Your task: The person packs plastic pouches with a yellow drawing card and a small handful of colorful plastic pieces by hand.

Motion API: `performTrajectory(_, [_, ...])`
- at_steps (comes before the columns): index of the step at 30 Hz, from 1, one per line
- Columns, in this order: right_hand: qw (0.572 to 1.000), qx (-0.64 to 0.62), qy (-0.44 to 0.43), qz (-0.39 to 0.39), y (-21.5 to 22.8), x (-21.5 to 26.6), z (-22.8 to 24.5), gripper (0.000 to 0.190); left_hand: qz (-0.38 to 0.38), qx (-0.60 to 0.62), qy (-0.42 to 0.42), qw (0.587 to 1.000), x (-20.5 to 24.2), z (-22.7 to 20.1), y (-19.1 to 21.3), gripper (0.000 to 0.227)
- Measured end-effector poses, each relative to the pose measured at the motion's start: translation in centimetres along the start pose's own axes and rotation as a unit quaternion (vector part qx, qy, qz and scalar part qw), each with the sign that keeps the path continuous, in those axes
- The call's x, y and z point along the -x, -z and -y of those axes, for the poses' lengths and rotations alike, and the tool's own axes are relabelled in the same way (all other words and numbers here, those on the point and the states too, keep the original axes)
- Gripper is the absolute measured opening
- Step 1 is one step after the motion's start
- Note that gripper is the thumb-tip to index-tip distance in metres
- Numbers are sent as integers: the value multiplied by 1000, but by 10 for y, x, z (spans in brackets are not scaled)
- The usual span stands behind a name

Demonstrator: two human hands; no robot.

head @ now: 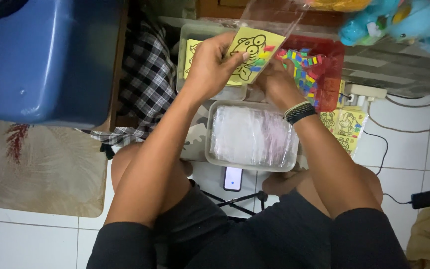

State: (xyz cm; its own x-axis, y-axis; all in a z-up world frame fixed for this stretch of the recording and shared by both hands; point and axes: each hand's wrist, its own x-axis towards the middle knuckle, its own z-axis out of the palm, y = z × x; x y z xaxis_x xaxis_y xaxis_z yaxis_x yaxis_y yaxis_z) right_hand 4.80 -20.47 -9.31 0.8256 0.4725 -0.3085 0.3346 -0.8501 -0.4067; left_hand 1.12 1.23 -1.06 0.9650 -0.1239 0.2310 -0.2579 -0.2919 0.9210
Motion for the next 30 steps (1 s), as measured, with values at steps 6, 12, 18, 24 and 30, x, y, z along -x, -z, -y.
performTrajectory(6, [990, 78, 111, -38, -8, 0, -15, 30, -9, 13, 10, 1000, -1, -4, 3, 6])
performTrajectory(12, [990, 46, 93, -91, -28, -11, -31, 23, -7, 3, 13, 1000, -2, 1, 2, 7])
performTrajectory(18, [990, 106, 91, -15, -23, -2, -20, 27, -7, 15, 9, 1000, -1, -4, 3, 8])
performTrajectory(24, [988, 73, 118, -61, -30, -3, -24, 31, -9, 2, 2, 1000, -2, -1, 2, 10])
performTrajectory(30, [993, 37, 98, -51, -16, -1, -23, 17, -6, -1, 22, 1000, -2, -3, 5, 12])
